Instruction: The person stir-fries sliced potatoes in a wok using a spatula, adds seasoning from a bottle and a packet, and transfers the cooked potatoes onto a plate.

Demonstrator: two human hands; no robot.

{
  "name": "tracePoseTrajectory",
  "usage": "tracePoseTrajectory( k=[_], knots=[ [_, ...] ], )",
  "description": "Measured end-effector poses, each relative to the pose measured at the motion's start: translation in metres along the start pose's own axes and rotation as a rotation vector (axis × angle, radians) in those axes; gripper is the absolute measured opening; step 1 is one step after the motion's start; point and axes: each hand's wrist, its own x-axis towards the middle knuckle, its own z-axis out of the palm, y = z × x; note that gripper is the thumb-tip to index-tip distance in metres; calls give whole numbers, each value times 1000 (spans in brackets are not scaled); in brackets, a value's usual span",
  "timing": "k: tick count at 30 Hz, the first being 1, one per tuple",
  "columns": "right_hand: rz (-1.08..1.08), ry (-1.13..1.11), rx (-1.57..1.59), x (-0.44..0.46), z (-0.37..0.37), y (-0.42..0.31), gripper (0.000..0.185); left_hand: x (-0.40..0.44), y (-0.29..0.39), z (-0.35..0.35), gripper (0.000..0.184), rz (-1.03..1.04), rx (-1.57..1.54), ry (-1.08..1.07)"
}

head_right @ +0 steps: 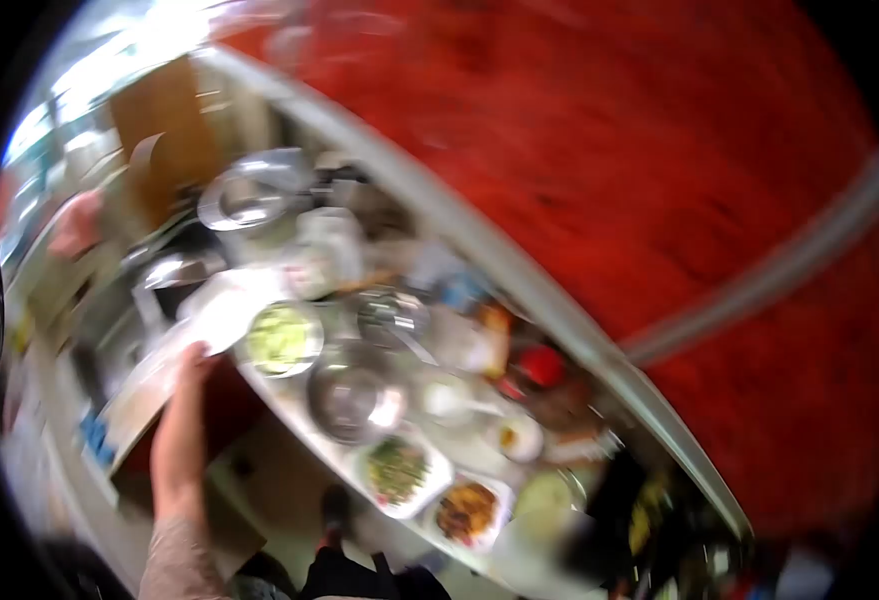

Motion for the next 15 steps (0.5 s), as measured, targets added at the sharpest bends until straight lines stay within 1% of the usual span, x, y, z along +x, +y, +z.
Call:
tracePoseTrajectory(
  k=[1, 2, 3, 4, 5, 6, 7, 8, 9, 11, 14, 15],
  knots=[
    [-32, -7, -190, -5, -3, 11, 41, 27, -1, -30, 23, 35, -25, -198],
    [-46, -33, -299, -5, -1, 19, 40, 52, -4, -58, 32, 63, -56, -397],
    [-28, -54, -258, -10, -4, 21, 39, -39, 37, 2, 48, -139, -35, -361],
    [-5, 53, 218, 20, 26, 62, 36, -32, 63, -19, 50, -144, 28, -237],
    [-24, 191, 380, -42, -32, -35, 35, -21, 66, -43, 52, -146, 96, -167],
    [-68, 184, 398, -49, -43, -60, 38, -22, 72, -52, 54, -156, 155, -130],
    [-129, 318, 372, -29, -17, -41, 41, -28, 76, -50, 56, -158, 203, -108],
    [-147, 347, 268, -34, -19, -48, 44, -34, 84, -60, 58, -152, 238, -92],
    [-179, 364, 158, -35, -24, -66, 46, -52, 104, -78, 57, -116, 295, -26],
    [-231, 355, -27, -40, -31, -85, 49, -92, 121, -83, 54, -72, 356, 0],
    [-149, 244, -232, -18, -24, -77, 56, -178, 132, -45, 51, -30, 410, -14],
    [-111, 164, -295, -7, -21, -70, 61, -205, 132, -33, 50, -20, 417, -28]
  ],
)
